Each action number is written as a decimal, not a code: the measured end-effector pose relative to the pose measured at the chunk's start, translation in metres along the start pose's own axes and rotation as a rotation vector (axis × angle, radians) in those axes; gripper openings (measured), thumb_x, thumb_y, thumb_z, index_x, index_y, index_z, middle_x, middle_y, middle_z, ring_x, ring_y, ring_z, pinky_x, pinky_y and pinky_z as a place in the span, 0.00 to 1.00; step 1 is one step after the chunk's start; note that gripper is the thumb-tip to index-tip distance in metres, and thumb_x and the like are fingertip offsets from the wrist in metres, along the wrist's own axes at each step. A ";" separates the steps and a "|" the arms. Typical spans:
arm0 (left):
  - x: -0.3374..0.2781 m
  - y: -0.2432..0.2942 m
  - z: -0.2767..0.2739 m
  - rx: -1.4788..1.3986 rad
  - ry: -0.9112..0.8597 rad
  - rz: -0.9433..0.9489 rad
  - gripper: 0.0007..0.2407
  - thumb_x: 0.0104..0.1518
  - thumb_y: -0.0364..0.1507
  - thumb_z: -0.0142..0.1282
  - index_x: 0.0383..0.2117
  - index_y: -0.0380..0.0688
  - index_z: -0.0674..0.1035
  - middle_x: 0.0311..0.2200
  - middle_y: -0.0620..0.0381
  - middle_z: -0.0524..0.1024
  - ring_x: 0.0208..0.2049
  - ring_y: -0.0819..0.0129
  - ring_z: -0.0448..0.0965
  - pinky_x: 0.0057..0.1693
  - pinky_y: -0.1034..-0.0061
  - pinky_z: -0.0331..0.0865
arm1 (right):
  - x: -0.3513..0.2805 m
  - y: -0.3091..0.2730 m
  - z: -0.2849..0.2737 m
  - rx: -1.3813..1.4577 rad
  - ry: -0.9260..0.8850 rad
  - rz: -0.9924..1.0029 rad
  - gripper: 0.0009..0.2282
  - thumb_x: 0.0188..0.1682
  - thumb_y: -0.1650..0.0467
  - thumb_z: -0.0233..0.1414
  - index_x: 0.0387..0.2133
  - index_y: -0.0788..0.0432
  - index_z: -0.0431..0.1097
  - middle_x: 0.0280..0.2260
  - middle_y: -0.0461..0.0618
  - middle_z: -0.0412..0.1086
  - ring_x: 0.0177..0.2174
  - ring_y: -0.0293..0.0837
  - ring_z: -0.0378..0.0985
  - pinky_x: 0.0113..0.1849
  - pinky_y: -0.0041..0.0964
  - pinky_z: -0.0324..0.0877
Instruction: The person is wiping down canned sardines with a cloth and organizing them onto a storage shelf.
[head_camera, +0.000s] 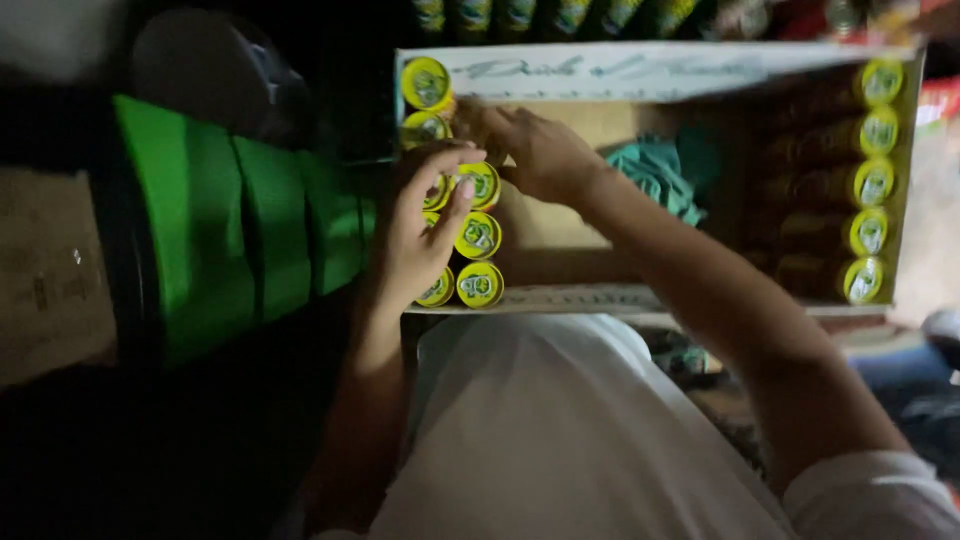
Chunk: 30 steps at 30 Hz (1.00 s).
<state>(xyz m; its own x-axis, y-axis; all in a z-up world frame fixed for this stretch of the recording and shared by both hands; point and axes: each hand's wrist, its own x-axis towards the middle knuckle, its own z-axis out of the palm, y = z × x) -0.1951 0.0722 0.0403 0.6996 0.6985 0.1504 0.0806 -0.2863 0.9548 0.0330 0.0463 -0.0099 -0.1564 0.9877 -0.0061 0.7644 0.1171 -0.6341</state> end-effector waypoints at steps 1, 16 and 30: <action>0.000 0.004 -0.001 -0.004 -0.029 -0.008 0.12 0.72 0.31 0.51 0.58 0.41 0.74 0.55 0.57 0.77 0.57 0.70 0.75 0.61 0.75 0.67 | -0.004 -0.001 -0.004 0.013 0.010 0.026 0.29 0.43 0.71 0.60 0.59 0.58 0.60 0.54 0.57 0.69 0.50 0.61 0.72 0.49 0.53 0.68; 0.065 0.081 0.121 0.113 -0.122 0.097 0.30 0.63 0.32 0.63 0.69 0.45 0.60 0.58 0.48 0.67 0.54 0.64 0.71 0.55 0.73 0.75 | -0.149 -0.002 -0.110 0.903 0.336 0.248 0.21 0.56 0.64 0.59 0.55 0.66 0.67 0.48 0.51 0.73 0.47 0.39 0.74 0.51 0.39 0.73; 0.074 0.038 0.154 -1.307 -0.190 -0.628 0.22 0.59 0.40 0.54 0.58 0.46 0.71 0.52 0.54 0.77 0.49 0.68 0.77 0.54 0.59 0.75 | -0.163 0.090 -0.006 -0.462 -0.253 0.273 0.20 0.48 0.72 0.55 0.56 0.62 0.67 0.49 0.66 0.71 0.48 0.62 0.75 0.44 0.52 0.74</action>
<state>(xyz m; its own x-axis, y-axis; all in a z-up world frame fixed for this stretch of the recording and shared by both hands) -0.0309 0.0114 0.0485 0.8828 0.3560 -0.3064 -0.2138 0.8855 0.4125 0.1308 -0.1037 -0.0616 -0.0167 0.9396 -0.3420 0.9822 -0.0486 -0.1815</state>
